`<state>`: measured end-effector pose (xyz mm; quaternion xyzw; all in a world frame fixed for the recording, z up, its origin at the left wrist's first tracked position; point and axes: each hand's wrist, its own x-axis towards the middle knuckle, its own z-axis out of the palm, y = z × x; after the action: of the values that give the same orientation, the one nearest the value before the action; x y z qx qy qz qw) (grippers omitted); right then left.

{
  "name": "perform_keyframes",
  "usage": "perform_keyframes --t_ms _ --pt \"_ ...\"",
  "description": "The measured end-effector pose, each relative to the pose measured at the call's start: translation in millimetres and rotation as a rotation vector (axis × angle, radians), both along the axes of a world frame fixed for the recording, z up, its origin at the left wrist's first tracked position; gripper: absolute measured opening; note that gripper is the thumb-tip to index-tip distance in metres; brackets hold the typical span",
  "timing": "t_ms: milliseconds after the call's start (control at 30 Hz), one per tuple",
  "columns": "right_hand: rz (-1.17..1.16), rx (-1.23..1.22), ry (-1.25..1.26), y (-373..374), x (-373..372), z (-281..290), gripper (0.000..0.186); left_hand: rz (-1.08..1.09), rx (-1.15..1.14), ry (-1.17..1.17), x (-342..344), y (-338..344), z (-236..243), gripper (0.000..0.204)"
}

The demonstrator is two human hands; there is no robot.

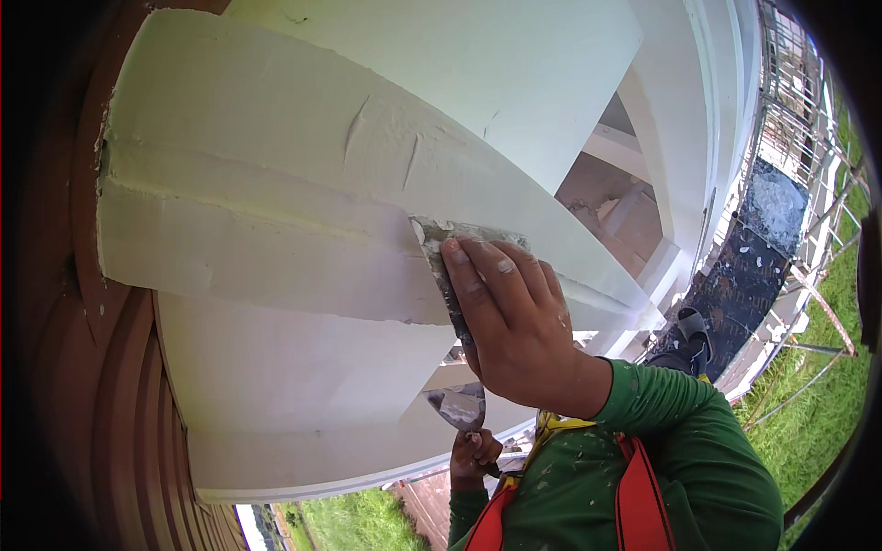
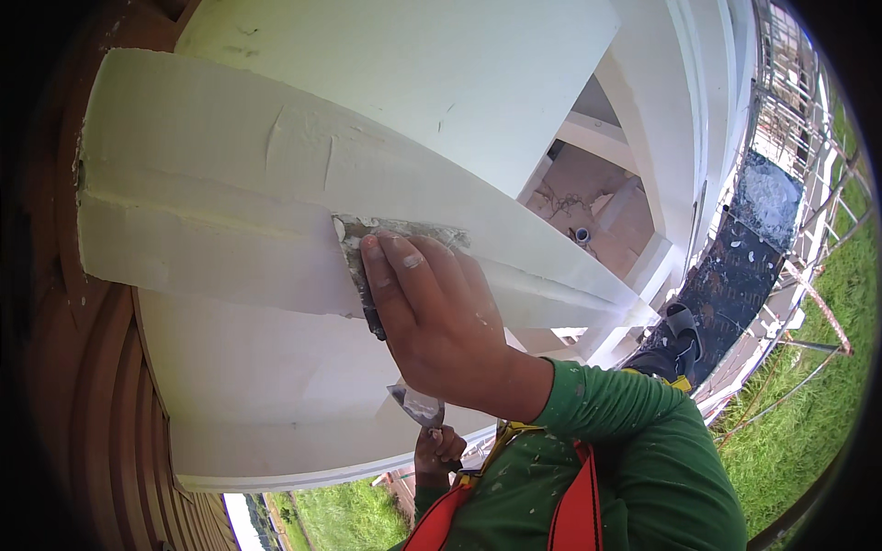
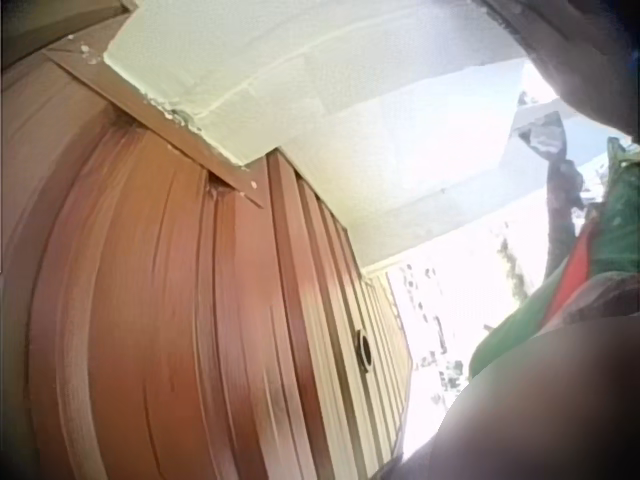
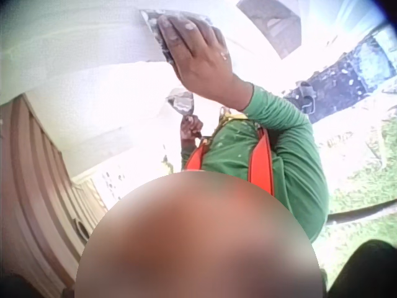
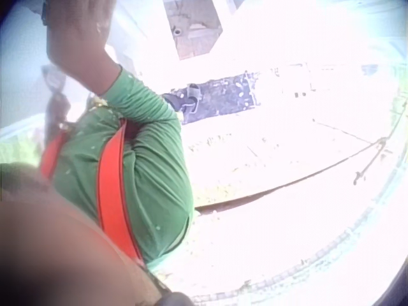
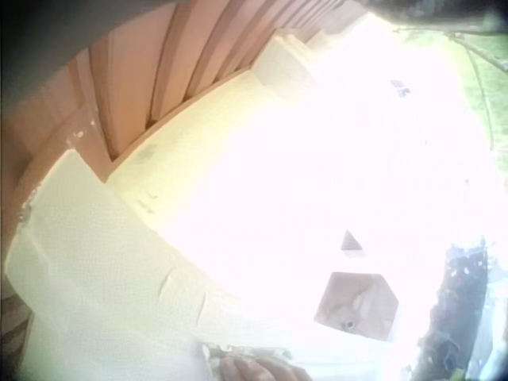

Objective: The person applies plaster to the underside of a white architectural overhang using a trowel and a hawk. They repeatedly scoop plaster from the hawk and smooth it onto the surface, working along the edge and corners of the structure.

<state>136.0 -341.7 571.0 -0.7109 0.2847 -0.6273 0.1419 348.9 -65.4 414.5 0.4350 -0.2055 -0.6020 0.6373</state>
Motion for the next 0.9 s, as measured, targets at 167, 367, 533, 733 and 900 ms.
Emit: perform_keyframes --t_ms 167,367,533,733,900 --pt "-0.253 0.026 0.000 -27 16 -35 0.060 -0.032 -0.054 -0.012 -1 -5 -1 0.051" --pt "-0.040 0.050 0.066 4 9 -54 0.058 -0.012 0.003 -0.007 4 8 -1 0.052" --pt "-0.239 0.103 0.056 -15 31 -85 0.062 0.022 0.003 0.038 6 10 -2 0.052" --pt "-0.058 0.152 0.081 11 12 -91 0.059 -0.008 0.037 0.005 9 9 4 0.060" --pt "0.145 0.770 -0.385 5 -16 -85 0.042 0.007 0.039 -0.011 10 8 -3 0.061"
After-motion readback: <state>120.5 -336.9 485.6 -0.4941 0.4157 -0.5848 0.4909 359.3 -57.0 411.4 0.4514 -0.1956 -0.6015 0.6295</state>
